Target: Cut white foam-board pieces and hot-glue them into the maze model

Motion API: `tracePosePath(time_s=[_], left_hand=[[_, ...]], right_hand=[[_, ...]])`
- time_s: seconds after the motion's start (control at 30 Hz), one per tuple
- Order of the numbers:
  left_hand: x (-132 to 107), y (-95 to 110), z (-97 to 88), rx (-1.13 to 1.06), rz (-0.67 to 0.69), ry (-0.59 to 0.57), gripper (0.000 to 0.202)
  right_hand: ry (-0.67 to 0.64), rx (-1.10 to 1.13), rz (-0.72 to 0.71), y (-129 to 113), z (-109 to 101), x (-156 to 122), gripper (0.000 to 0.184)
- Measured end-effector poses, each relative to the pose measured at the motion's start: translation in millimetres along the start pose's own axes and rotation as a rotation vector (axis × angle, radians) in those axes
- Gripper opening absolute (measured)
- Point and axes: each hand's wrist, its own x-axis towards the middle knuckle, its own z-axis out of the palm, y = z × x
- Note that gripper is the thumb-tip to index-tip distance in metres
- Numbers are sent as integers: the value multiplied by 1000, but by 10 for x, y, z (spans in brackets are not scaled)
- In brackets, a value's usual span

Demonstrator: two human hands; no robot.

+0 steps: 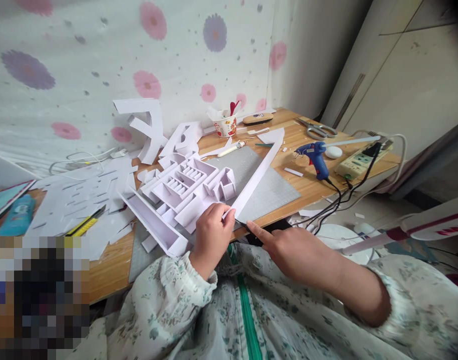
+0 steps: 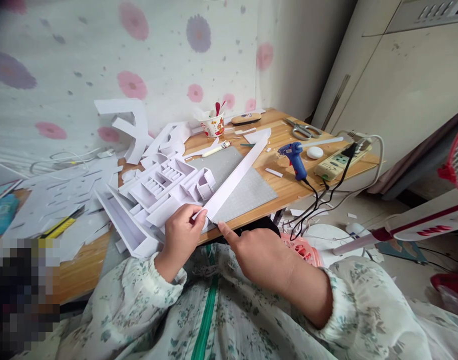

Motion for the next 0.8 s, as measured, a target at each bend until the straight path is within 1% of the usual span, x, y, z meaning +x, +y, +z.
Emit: tracePosePath(time_s=[0.17,0.3,0.37,0.4,0.47,0.53,0.57,0.63,0.73,0.8], left_hand=[[25,2,-16,-33,-60,-2,16],[33,-5,-34,-89,-147,-17,16],[27,-2,-42,-135,-199,-29,16],[23,3,-46,-161,-226,-36,16],[10,18,-52,-221,-282,-51,18],[-7,39,-58,-282,-335,-61,20],[-18,50,-62,-311,-358,-64,21],[-43,75,-75,-358,-399,-63,22],[-90,121,-114,-398,-439,-54,23],[-124,160,-148,-413,-447,-53,22]], right_hand=[[24,139,28,61,44,-34,66],[2,334,65,285,14,-235,63],[5,475,100,431,15,-365,63],[25,573,128,489,27,-417,60],[119,812,217,541,77,-463,45],[245,1077,316,487,146,-408,28],[307,1197,355,425,181,-344,26],[365,1360,355,266,238,-165,30],[398,1475,353,27,285,134,41],[421,1569,390,-94,306,292,47]])
